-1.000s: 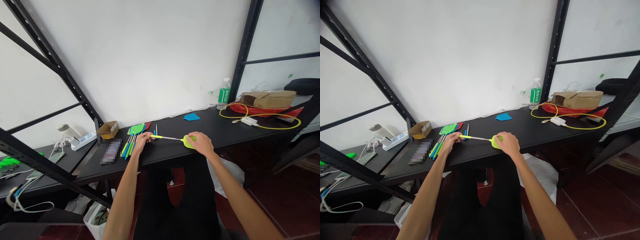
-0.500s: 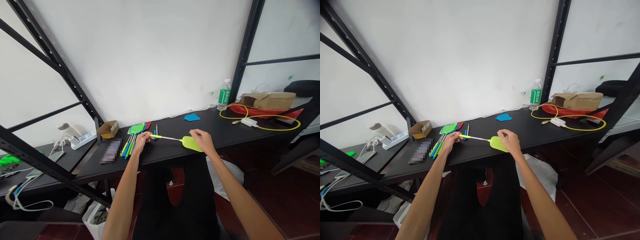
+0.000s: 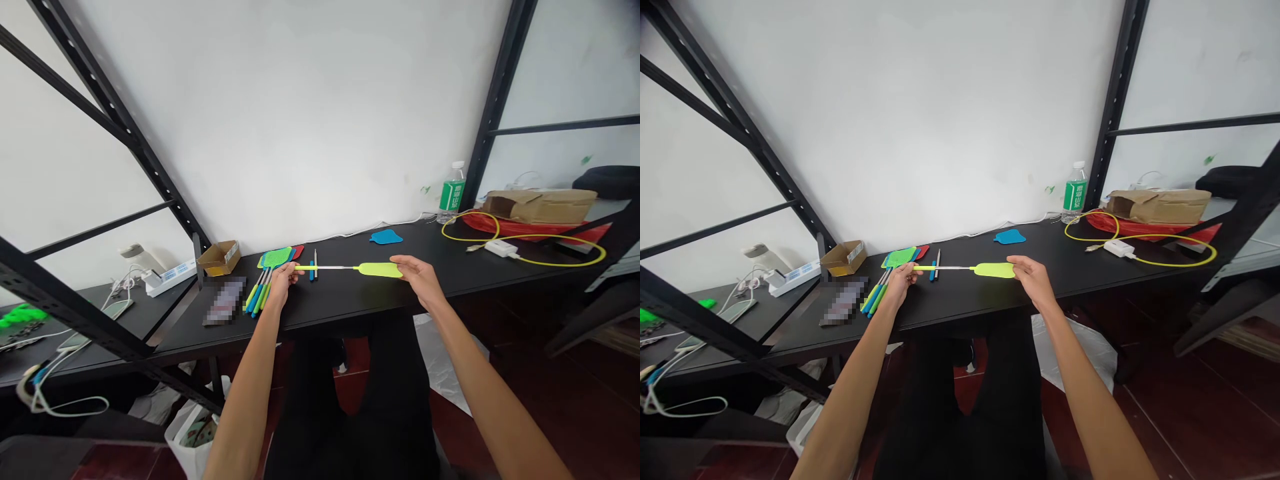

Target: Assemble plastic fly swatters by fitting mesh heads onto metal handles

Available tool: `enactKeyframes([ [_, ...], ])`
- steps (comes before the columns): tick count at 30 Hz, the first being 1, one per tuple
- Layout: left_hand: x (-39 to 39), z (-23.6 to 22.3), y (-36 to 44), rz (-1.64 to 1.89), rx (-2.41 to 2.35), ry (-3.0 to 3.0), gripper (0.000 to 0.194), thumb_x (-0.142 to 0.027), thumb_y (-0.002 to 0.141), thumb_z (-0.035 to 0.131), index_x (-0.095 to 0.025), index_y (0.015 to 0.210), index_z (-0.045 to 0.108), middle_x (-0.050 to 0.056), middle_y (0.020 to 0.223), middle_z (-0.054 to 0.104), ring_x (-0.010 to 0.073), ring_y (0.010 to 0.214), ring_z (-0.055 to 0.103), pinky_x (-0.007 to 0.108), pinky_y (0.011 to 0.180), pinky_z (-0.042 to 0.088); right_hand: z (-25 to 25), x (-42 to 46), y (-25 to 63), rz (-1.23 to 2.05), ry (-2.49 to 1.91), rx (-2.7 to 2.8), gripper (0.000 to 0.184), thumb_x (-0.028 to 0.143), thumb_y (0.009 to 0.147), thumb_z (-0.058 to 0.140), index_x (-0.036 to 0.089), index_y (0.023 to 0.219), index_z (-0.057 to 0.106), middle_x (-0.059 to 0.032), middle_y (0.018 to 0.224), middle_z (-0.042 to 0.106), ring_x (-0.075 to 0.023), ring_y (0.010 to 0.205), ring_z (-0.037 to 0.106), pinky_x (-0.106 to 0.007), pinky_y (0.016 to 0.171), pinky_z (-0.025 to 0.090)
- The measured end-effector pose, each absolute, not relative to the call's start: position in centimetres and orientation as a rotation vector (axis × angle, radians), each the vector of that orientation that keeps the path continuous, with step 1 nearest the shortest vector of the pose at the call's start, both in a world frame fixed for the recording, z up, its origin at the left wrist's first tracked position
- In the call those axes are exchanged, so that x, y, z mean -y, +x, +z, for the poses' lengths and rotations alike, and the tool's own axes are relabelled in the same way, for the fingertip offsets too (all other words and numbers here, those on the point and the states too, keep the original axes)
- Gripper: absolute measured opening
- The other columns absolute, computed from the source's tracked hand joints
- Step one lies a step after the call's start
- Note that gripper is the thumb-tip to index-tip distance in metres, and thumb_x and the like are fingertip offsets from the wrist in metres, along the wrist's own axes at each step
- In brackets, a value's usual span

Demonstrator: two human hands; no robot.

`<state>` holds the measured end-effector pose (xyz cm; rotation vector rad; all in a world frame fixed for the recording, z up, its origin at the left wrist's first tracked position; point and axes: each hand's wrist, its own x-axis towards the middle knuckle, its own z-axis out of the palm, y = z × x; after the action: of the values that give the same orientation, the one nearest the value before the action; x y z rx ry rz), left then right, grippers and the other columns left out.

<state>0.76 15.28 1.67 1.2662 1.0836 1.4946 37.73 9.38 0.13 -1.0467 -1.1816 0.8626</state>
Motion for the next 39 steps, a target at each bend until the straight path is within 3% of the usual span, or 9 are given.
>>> enactKeyframes([
  [9, -15.41, 1.55, 0.58, 1.503, -1.084, 1.246, 0.039, -0.051, 0.07, 0.078, -0.015, 0.084, 0.07, 0.007, 0.068, 0.072, 0.0105, 0.05, 0.049, 0.025, 0.05, 0.033, -0.2, -9.56, 37.98, 0.918, -1.009, 1.185, 0.032, 0.04, 0.075, 0.073, 0.02, 0.1, 0.076, -0.0093, 0.109, 0.074, -0.0244, 0.102, 0.067, -0.031, 0.078, 0.054],
  [15, -15.43, 1.55, 0.54, 1.519, -1.08, 1.235, 0.039, -0.051, 0.07, 0.078, -0.015, 0.083, 0.069, 0.006, 0.067, 0.072, 0.0102, 0.05, 0.048, 0.024, 0.05, 0.033, -0.39, -9.74, 37.92, 0.911, -1.017, 1.165, 0.039, 0.044, 0.071, 0.079, 0.016, 0.097, 0.073, -0.0081, 0.086, 0.074, -0.0191, 0.075, 0.068, -0.03, 0.067, 0.053],
  [19, -15.33, 1.63, 0.6, 1.527, -1.082, 1.237, 0.039, -0.05, 0.069, 0.078, -0.015, 0.082, 0.068, 0.006, 0.067, 0.071, 0.0099, 0.049, 0.049, 0.024, 0.049, 0.034, -0.22, -9.56, 38.0, 0.897, -1.049, 1.192, 0.045, 0.047, 0.072, 0.079, 0.015, 0.103, 0.072, -0.0039, 0.072, 0.07, -0.0154, 0.06, 0.06, -0.029, 0.059, 0.048],
  [26, -15.16, 1.73, 0.71, 1.539, -1.094, 1.23, 0.039, -0.051, 0.07, 0.077, -0.015, 0.082, 0.068, 0.005, 0.063, 0.069, 0.0102, 0.048, 0.05, 0.024, 0.049, 0.036, 0.38, -9.1, 37.75, 0.88, -1.057, 1.233, 0.061, 0.048, 0.074, 0.076, 0.016, 0.125, 0.064, 0.0036, 0.056, 0.059, -0.0145, 0.051, 0.052, -0.029, 0.053, 0.045],
  [29, -15.12, 1.76, 0.74, 1.536, -1.096, 1.226, 0.038, -0.05, 0.071, 0.077, -0.015, 0.08, 0.068, 0.004, 0.061, 0.068, 0.0101, 0.048, 0.05, 0.024, 0.049, 0.037, 0.33, -9.15, 37.81, 0.88, -1.048, 1.23, 0.063, 0.048, 0.078, 0.071, 0.018, 0.132, 0.061, 0.0019, 0.061, 0.064, -0.0147, 0.054, 0.054, -0.028, 0.054, 0.045],
  [33, -15.12, 1.79, 0.77, 1.528, -1.102, 1.225, 0.035, -0.048, 0.072, 0.076, -0.015, 0.077, 0.067, 0.004, 0.059, 0.066, 0.0103, 0.048, 0.05, 0.024, 0.05, 0.037, 0.09, -9.32, 38.04, 0.891, -1.067, 1.257, 0.052, 0.049, 0.082, 0.065, 0.016, 0.123, 0.069, -0.0057, 0.08, 0.074, -0.016, 0.063, 0.061, -0.028, 0.058, 0.048],
  [39, -14.94, 1.97, 0.81, 1.526, -1.108, 1.238, 0.031, -0.046, 0.073, 0.073, -0.017, 0.073, 0.064, 0.001, 0.054, 0.061, 0.012, 0.049, 0.051, 0.025, 0.05, 0.037, 0.1, -9.29, 38.18, 0.925, -1.057, 1.343, 0.051, 0.04, 0.081, 0.067, 0.019, 0.127, 0.068, -0.009, 0.102, 0.077, -0.0174, 0.075, 0.066, -0.028, 0.063, 0.049],
])
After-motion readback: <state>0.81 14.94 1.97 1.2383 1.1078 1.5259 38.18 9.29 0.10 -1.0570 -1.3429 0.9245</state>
